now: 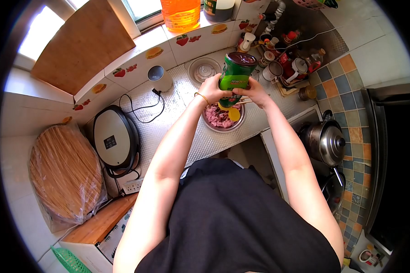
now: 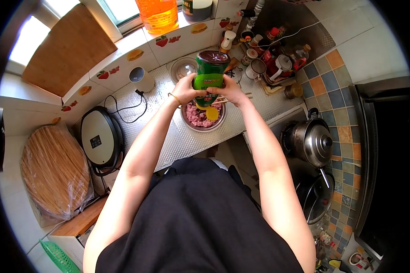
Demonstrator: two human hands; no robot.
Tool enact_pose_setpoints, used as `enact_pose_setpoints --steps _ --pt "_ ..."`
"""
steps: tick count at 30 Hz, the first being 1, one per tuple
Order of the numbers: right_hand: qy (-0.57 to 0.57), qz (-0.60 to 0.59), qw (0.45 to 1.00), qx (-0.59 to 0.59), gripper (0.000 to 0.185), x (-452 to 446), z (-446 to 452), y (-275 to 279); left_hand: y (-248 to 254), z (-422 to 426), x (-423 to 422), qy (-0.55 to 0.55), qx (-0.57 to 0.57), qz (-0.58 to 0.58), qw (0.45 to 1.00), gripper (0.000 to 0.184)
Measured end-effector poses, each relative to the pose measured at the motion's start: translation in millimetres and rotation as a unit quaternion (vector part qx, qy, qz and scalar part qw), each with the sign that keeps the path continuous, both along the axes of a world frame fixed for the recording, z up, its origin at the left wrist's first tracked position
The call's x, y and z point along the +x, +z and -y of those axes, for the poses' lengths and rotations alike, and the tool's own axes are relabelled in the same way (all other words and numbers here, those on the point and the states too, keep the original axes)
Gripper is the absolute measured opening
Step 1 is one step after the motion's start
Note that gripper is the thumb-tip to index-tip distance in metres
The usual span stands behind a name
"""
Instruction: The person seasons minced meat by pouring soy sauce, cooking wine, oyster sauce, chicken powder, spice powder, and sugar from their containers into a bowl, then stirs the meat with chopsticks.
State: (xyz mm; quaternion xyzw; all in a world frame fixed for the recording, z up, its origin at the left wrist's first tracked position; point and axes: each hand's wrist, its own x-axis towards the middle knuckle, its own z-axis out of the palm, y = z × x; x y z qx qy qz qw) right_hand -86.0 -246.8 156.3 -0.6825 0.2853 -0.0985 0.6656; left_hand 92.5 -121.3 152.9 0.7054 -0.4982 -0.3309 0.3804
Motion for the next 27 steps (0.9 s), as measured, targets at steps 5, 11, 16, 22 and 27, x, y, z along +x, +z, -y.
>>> enact_pose_setpoints --steps 5,11,16,22,27 --pt "-0.001 -0.001 1.000 -0.001 0.066 -0.1 -0.3 -0.7 -0.6 0.2 -0.1 -0.001 -0.004 0.002 1.000 0.057" --pt "0.007 0.007 1.000 0.000 0.065 0.0 1.8 -4.2 -2.3 0.5 -0.8 0.009 -0.005 0.012 1.000 0.058" --pt "0.008 0.010 1.000 0.003 0.063 0.6 0.7 -1.5 -0.3 -0.9 -2.0 0.014 -0.009 0.008 1.000 0.057" --pt "0.002 0.011 1.000 0.010 0.056 0.8 -0.1 -4.0 -1.4 -0.6 -1.7 0.016 -0.010 0.007 1.000 0.057" --pt "-0.002 0.017 1.000 -0.008 0.060 1.7 1.8 -4.6 3.6 -1.1 -3.2 0.018 -0.030 -0.008 0.999 0.055"
